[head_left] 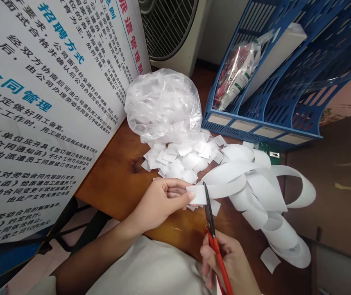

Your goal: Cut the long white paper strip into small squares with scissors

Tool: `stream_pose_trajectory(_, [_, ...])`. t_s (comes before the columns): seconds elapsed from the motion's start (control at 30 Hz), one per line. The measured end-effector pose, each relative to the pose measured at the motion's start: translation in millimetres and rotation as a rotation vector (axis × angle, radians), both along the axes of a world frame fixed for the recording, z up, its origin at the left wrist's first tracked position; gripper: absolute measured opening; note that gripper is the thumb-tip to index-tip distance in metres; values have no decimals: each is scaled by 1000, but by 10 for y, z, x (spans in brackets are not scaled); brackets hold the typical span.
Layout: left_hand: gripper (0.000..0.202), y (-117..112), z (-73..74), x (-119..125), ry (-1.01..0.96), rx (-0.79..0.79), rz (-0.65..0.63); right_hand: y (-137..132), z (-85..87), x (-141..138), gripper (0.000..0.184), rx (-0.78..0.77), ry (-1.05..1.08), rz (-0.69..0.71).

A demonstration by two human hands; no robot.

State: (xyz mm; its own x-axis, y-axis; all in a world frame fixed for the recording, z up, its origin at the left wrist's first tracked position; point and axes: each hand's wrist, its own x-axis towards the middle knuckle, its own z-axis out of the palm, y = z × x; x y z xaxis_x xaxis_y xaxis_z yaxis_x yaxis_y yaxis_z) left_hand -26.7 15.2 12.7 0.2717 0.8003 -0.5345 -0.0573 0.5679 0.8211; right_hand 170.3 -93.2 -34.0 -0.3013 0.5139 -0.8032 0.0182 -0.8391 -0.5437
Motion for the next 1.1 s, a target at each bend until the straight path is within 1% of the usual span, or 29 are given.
stream_pose_trajectory(0.17, [25, 12, -7, -52, 45, -12, -34, 36, 65, -26, 63, -37, -113, 23])
stream_pose_trajectory(0.23, [25, 27, 21, -68, 82, 0, -53, 39, 79, -30, 64, -36, -148, -19])
stream_pose_trajectory(0.3, [26, 41, 64, -75, 133, 57, -85, 4, 58, -12, 63, 31, -166, -96])
stream_pose_trajectory(0.4, [24, 58, 127, -67, 316, 241, -130, -112, -42, 54, 54, 252, -198, -224])
stream_pose_trajectory(0.5, [14, 95, 154, -45, 550, 486, -190, -212, -158, 89, 41, 477, -282, -388])
stream_pose_trajectory(0.57, [10, 135, 161, -30, 656, 676, -224, -222, -195, 61, 37, 570, -339, -545])
stream_pose_trajectory(0.63, [10, 172, 176, -14, 728, 862, -214, -182, -190, 3, 35, 630, -340, -701])
stream_pose_trajectory(0.7, [10, 187, 210, 10, 737, 984, -201, -116, -158, -59, 35, 642, -293, -838])
stream_pose_trajectory(0.73, [9, 181, 231, 29, 697, 1009, -232, -80, -139, -84, 36, 637, -267, -889])
stream_pose_trajectory(0.77, [9, 164, 249, 54, 631, 1013, -297, -48, -120, -102, 37, 626, -250, -932])
stream_pose_trajectory(0.83, [9, 108, 258, 125, 481, 988, -479, 2, -90, -119, 39, 601, -238, -979])
stream_pose_trajectory(0.87, [10, 74, 240, 170, 425, 984, -560, 18, -81, -120, 40, 599, -238, -986])
stream_pose_trajectory(0.93, [12, 12, 157, 263, 404, 1034, -647, 32, -70, -115, 40, 593, -239, -1002])
stream_pose_trajectory(1.0, [13, -23, 26, 348, 453, 1097, -657, 32, -67, -109, 39, 595, -246, -1009])
stream_pose_trajectory(1.1, [15, -15, -167, 435, 550, 1113, -618, 29, -64, -111, 37, 598, -254, -1012])
